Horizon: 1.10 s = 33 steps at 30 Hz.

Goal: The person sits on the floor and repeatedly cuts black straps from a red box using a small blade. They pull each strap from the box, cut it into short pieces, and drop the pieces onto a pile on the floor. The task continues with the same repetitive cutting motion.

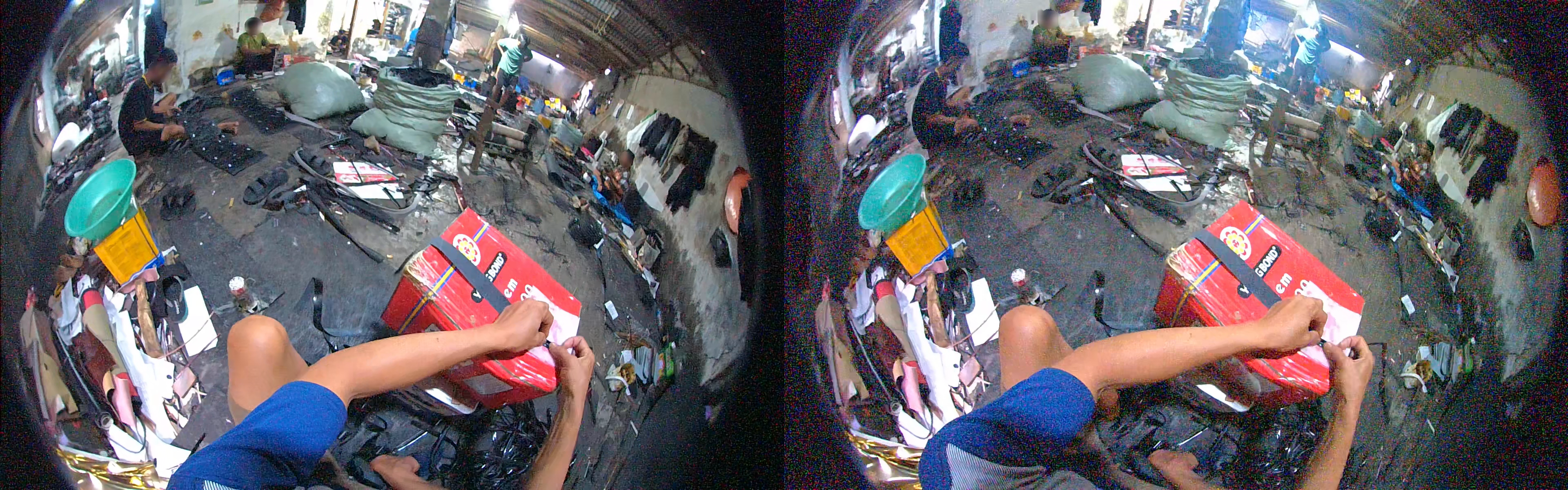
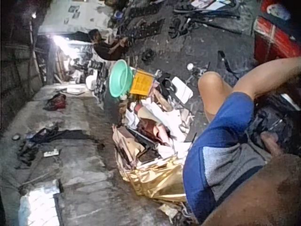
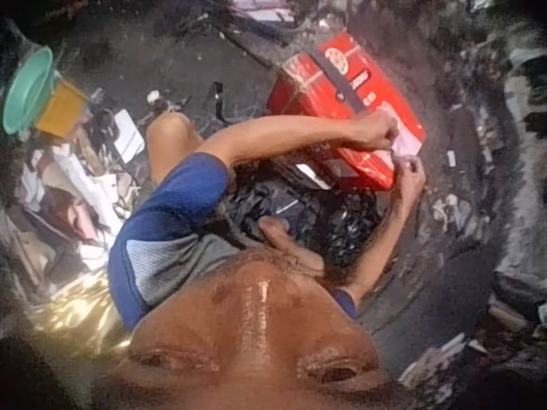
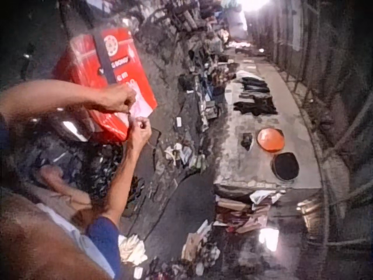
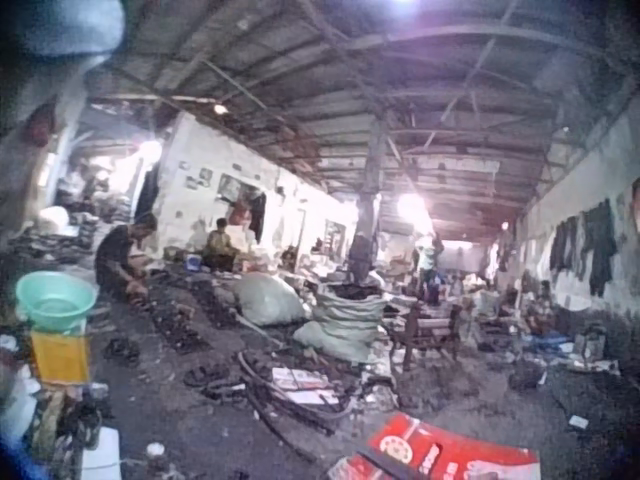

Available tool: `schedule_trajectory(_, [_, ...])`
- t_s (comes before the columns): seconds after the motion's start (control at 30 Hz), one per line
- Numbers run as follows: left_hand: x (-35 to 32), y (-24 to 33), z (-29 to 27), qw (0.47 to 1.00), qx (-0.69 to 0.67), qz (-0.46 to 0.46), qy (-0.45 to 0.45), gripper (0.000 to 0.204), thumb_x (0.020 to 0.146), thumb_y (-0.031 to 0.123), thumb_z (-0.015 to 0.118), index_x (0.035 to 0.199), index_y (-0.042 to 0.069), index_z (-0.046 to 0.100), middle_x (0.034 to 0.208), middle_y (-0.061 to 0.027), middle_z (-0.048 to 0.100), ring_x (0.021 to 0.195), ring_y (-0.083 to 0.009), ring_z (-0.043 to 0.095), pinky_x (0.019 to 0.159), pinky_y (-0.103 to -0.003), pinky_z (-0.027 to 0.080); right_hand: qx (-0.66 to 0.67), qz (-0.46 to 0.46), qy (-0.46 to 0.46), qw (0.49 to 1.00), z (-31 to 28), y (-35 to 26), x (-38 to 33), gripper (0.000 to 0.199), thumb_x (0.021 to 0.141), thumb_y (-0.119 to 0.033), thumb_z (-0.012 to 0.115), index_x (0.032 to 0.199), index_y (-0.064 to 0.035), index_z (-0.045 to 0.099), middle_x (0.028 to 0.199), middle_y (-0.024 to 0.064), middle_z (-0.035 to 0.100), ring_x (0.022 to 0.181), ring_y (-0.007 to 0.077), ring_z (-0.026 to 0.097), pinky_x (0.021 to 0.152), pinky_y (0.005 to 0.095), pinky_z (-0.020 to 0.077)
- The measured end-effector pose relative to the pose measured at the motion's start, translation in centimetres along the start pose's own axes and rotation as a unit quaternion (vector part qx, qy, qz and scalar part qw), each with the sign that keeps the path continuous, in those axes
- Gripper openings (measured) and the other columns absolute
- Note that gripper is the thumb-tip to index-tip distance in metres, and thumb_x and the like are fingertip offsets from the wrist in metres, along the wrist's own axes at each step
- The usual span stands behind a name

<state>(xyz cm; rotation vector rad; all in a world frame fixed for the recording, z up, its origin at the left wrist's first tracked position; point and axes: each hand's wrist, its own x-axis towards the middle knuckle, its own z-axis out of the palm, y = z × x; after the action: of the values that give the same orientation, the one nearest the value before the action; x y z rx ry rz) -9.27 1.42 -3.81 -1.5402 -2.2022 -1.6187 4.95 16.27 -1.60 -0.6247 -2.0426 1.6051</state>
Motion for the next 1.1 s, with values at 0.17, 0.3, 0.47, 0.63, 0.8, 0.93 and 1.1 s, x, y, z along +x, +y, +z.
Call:
schedule_trajectory(0.17, [2.1, 2.0, -1.0, 0.987, 0.143, -0.026, -0.067, 0.006, 0.071, 0.007, 0.072, 0.074, 0.003, 0.075, 0.083, -0.0244, 0.073, 0.080, -0.0415, 0.074, 0.069, -0.053, 0.058, 0.007, 0.015, 0.022, 1.000, 0.8, 0.3, 1.1, 0.023, 0.076, 0.005, 0.072, 0.077, -0.0106, 0.054, 0.073, -0.0045, 0.052, 0.060, 0.0057, 0.045, 0.052, 0.0231, 0.0342])
schedule_trajectory(0.3, [3.9, 3.4, -1.2, 0.972, 0.191, 0.036, -0.132, 0.010, 0.070, 0.010, 0.075, 0.076, 0.002, 0.076, 0.080, -0.0238, 0.073, 0.075, -0.0405, 0.074, 0.064, -0.049, 0.058, -0.025, -0.068, 0.039, 0.997, 0.4, 0.8, 0.6, 0.024, 0.076, 0.001, 0.074, 0.090, -0.0097, 0.057, 0.071, -0.0049, 0.051, 0.060, 0.0053, 0.044, 0.052, 0.0226, 0.0331])
schedule_trajectory(0.47, [5.4, 0.6, 0.8, 0.970, 0.041, 0.176, -0.160, 0.011, 0.068, 0.008, 0.069, 0.073, -0.001, 0.073, 0.076, -0.0228, 0.071, 0.069, -0.0385, 0.071, 0.063, -0.047, 0.056, 0.028, -0.048, 0.069, 0.996, -1.7, 3.6, 0.3, 0.027, 0.099, -0.024, 0.072, 0.091, -0.0078, 0.053, 0.082, -0.0016, 0.052, 0.073, 0.0075, 0.046, 0.068, 0.0226, 0.0383])
schedule_trajectory(0.63, [4.6, -1.0, 2.6, 0.972, -0.085, 0.192, -0.106, 0.011, 0.071, 0.009, 0.069, 0.073, -0.002, 0.072, 0.072, -0.0194, 0.068, 0.065, -0.0337, 0.068, 0.062, -0.043, 0.054, -0.002, -0.073, 0.048, 0.996, -0.9, 2.8, -0.6, 0.032, 0.106, -0.027, 0.060, 0.080, -0.0104, 0.051, 0.078, -0.0042, 0.045, 0.079, 0.0068, 0.042, 0.073, 0.0246, 0.0369])
schedule_trajectory(0.8, [4.1, -0.7, 3.2, 0.969, -0.146, 0.186, -0.075, 0.010, 0.073, 0.009, 0.074, 0.074, -0.001, 0.072, 0.074, -0.0173, 0.068, 0.066, -0.0314, 0.068, 0.062, -0.042, 0.053, 0.300, 0.072, -0.004, 0.951, -0.6, 2.1, -2.2, 0.020, 0.106, -0.024, 0.059, 0.089, -0.0144, 0.057, 0.063, -0.0083, 0.042, 0.047, 0.0030, 0.040, 0.041, 0.0208, 0.0331])
schedule_trajectory(0.93, [4.0, 0.8, 3.3, 0.968, -0.140, 0.196, -0.076, 0.011, 0.076, 0.010, 0.074, 0.076, -0.001, 0.072, 0.074, -0.0172, 0.068, 0.067, -0.0313, 0.067, 0.063, -0.042, 0.053, 0.420, 0.140, -0.009, 0.896, -2.6, 6.6, -1.4, 0.028, 0.106, -0.038, 0.058, 0.089, -0.0158, 0.059, 0.058, -0.0089, 0.045, 0.039, 0.0031, 0.040, 0.032, 0.0206, 0.0274])
schedule_trajectory(1.1, [4.0, 0.5, 3.5, 0.971, -0.135, 0.188, -0.068, 0.011, 0.077, 0.010, 0.074, 0.079, -0.001, 0.073, 0.077, -0.0164, 0.069, 0.074, -0.0283, 0.069, 0.068, -0.040, 0.054, 0.138, 0.076, 0.051, 0.986, -1.7, -0.7, -0.7, 0.048, 0.105, -0.052, 0.052, 0.083, -0.0116, 0.064, 0.065, -0.0045, 0.058, 0.052, 0.0097, 0.055, 0.048, 0.0251, 0.0458])
